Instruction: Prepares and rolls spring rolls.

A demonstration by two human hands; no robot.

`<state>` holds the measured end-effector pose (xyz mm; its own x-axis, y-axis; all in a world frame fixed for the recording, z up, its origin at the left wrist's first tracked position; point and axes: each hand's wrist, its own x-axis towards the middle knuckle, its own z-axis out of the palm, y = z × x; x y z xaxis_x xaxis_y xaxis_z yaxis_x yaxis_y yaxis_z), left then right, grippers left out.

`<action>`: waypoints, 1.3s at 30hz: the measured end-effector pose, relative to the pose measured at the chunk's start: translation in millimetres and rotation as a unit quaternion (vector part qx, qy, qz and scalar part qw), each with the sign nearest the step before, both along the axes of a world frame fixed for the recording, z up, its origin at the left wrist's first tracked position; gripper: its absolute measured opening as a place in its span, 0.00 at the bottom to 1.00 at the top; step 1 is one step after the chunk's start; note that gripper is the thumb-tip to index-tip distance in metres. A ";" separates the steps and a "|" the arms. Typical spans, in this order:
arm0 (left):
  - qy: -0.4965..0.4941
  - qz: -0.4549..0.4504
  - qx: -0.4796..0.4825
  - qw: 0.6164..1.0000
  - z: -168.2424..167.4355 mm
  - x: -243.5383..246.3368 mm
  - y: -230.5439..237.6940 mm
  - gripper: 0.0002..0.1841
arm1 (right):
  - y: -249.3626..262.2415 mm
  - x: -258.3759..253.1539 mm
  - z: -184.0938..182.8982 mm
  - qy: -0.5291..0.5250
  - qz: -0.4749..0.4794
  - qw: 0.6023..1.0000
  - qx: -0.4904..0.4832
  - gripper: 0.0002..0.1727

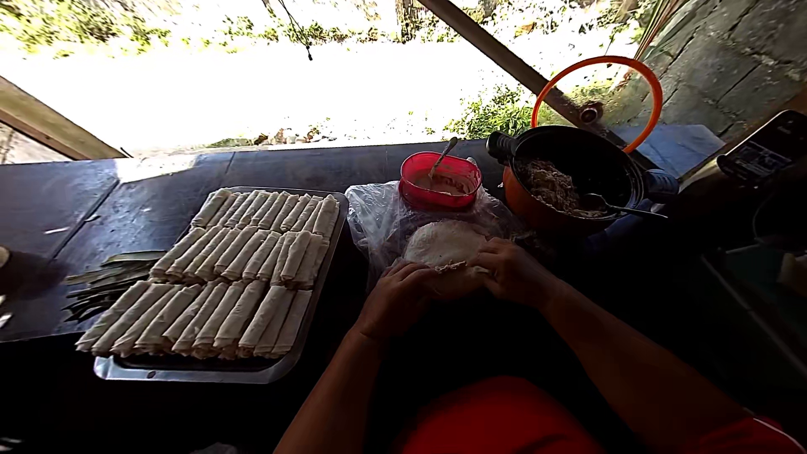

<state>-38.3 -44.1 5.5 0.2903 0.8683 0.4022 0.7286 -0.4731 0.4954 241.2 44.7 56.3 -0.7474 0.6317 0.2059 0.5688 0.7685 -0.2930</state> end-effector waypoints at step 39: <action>-0.213 0.111 -0.168 0.956 21.9 8.2 20.0 0.28 | 19.4 -11.5 -6.9 0.115 -0.053 0.990 -0.063 0.15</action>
<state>-30.1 -24.1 27.3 -0.0435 0.9905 0.1306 0.4906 -0.0927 0.8665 229.7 64.1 49.4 -0.6176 0.7362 0.2766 0.5522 0.6564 -0.5141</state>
